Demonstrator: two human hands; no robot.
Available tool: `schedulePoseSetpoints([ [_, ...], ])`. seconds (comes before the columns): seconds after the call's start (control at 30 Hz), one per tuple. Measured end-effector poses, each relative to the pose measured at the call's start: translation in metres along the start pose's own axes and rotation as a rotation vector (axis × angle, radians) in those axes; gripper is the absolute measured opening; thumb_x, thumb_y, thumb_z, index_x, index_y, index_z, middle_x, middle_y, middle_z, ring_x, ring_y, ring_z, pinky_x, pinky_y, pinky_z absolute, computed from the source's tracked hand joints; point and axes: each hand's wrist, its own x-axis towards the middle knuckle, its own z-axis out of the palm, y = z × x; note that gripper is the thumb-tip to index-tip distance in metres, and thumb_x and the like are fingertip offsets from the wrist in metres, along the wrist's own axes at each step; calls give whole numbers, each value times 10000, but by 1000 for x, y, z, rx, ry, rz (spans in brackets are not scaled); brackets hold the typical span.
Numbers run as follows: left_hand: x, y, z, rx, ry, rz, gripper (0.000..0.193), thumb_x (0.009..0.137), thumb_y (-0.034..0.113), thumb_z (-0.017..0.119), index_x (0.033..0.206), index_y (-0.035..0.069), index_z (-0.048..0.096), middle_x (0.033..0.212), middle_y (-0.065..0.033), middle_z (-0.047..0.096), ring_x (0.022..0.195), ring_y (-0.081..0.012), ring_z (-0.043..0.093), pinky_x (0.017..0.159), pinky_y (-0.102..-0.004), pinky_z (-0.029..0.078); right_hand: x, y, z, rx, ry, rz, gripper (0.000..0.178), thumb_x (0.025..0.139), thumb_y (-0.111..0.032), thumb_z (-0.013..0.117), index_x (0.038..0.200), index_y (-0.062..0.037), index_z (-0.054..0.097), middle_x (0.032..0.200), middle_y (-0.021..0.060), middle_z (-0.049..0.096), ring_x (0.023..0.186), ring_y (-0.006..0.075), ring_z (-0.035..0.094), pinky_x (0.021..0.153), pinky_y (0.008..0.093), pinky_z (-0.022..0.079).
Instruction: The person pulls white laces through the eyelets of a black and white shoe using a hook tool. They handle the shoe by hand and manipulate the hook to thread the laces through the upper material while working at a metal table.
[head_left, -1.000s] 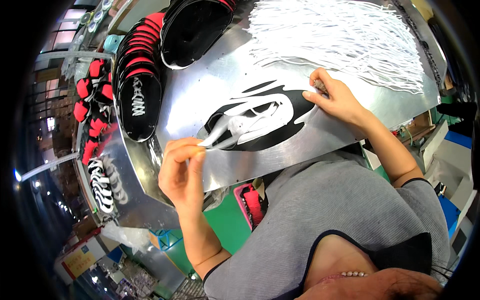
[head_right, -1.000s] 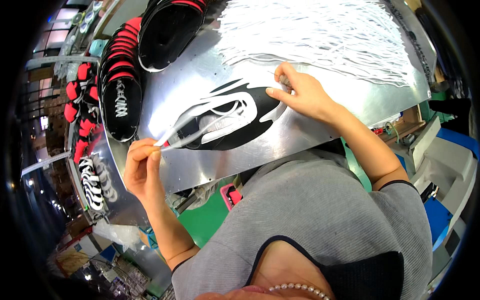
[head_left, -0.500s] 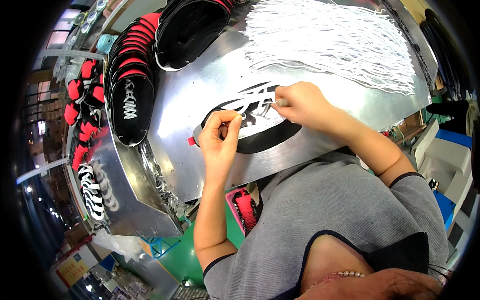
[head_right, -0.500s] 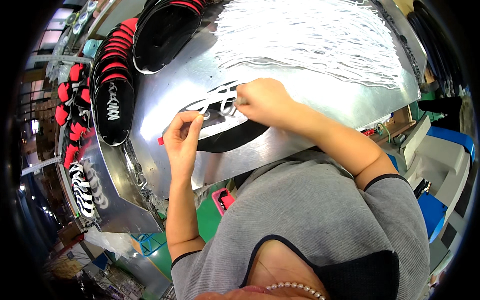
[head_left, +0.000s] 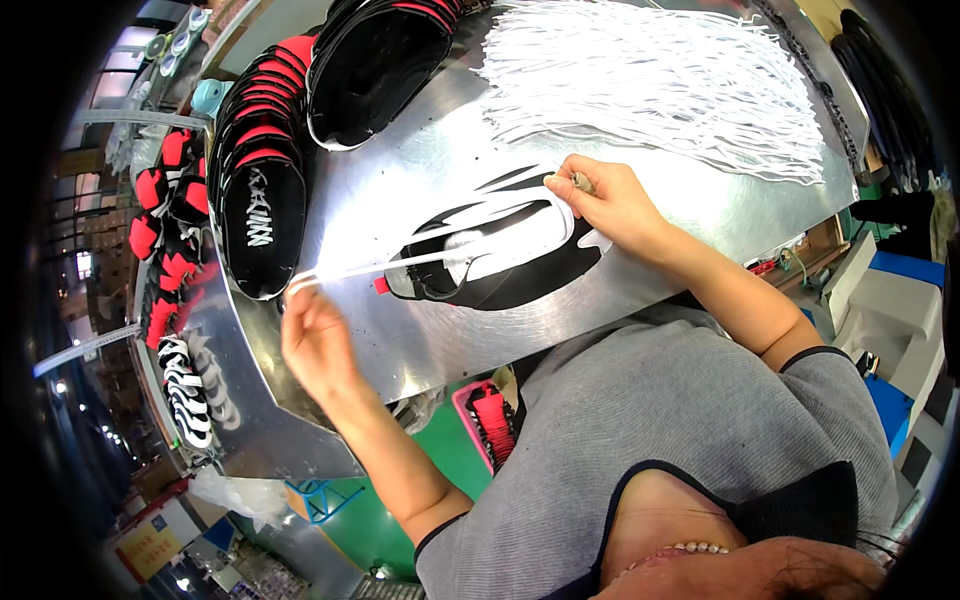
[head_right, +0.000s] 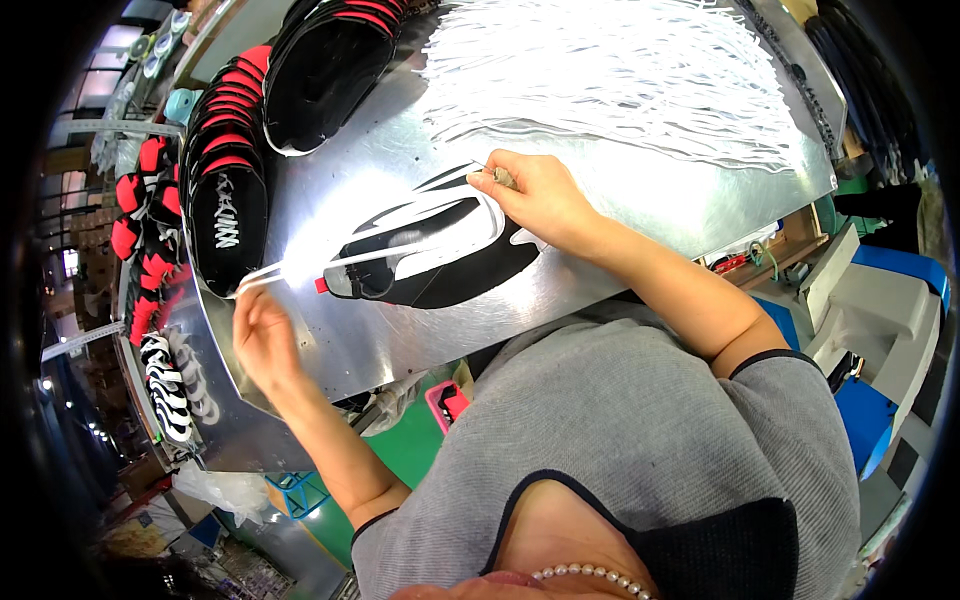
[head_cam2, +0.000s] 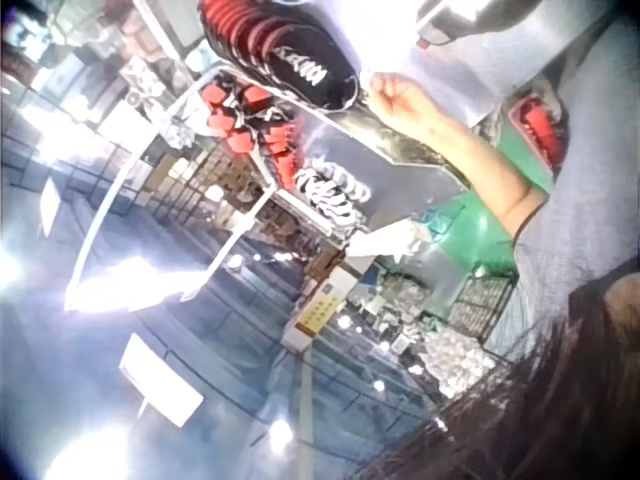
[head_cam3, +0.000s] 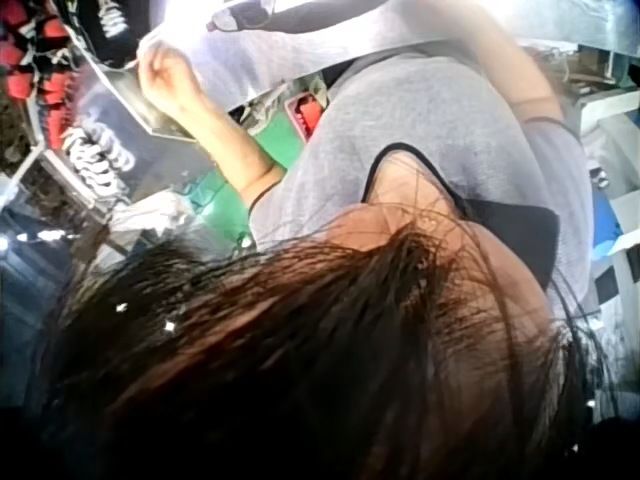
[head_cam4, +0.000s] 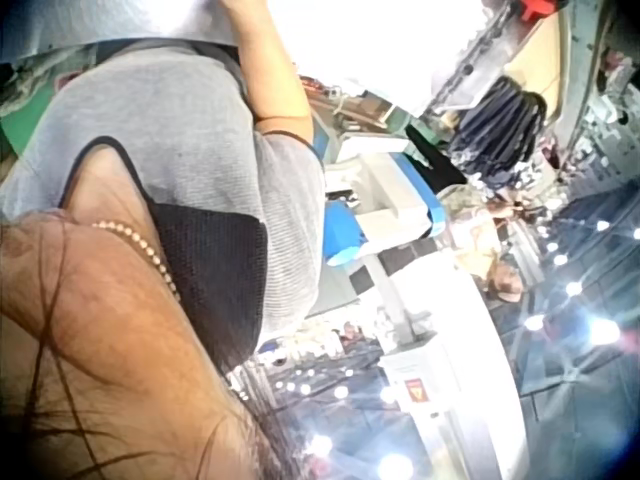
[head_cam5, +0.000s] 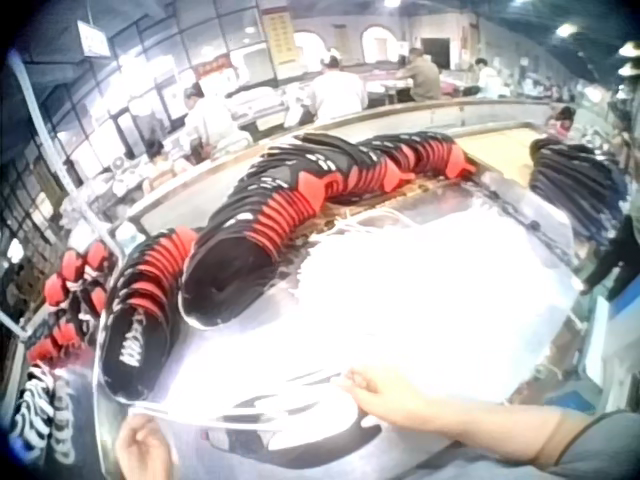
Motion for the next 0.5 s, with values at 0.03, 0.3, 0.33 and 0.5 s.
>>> schedulePoseSetpoints([
  [0.03, 3, 28, -15, -55, -27, 40, 46, 954, -58, 455, 993, -79, 470, 837, -71, 501, 679, -127, 463, 578, -234, 405, 1, 1, 1, -49, 3, -16, 288, 990, -318, 587, 909, -43, 615, 594, -5, 518, 534, 63, 409, 511, 256, 336],
  [0.3, -9, 179, -86, 50, 17, 360, 9, 941, -32, 479, 938, -29, 487, 842, -81, 525, 703, -125, 493, 621, -221, 441, 3, 11, 6, -12, -20, -42, 282, 1000, -316, 565, 948, -44, 615, 607, -6, 522, 527, 63, 407, 477, 262, 321],
  [0.33, 1, 126, -56, 159, -54, 299, 40, 941, -5, 499, 962, -35, 512, 870, -85, 558, 745, -119, 538, 656, -211, 469, 6, 14, 4, 2, -3, -28, 271, 1000, -308, 564, 951, -47, 617, 617, -15, 526, 525, 55, 402, 470, 251, 313],
  [0.5, -61, -86, 81, 1491, -780, 286, 46, 861, 18, 669, 899, -6, 677, 1052, -106, 627, 763, -103, 583, 636, -228, 460, 10, 19, -32, 795, -102, -17, 173, 983, -220, 593, 1005, -57, 649, 703, -44, 529, 507, -11, 306, 418, 166, 209],
])
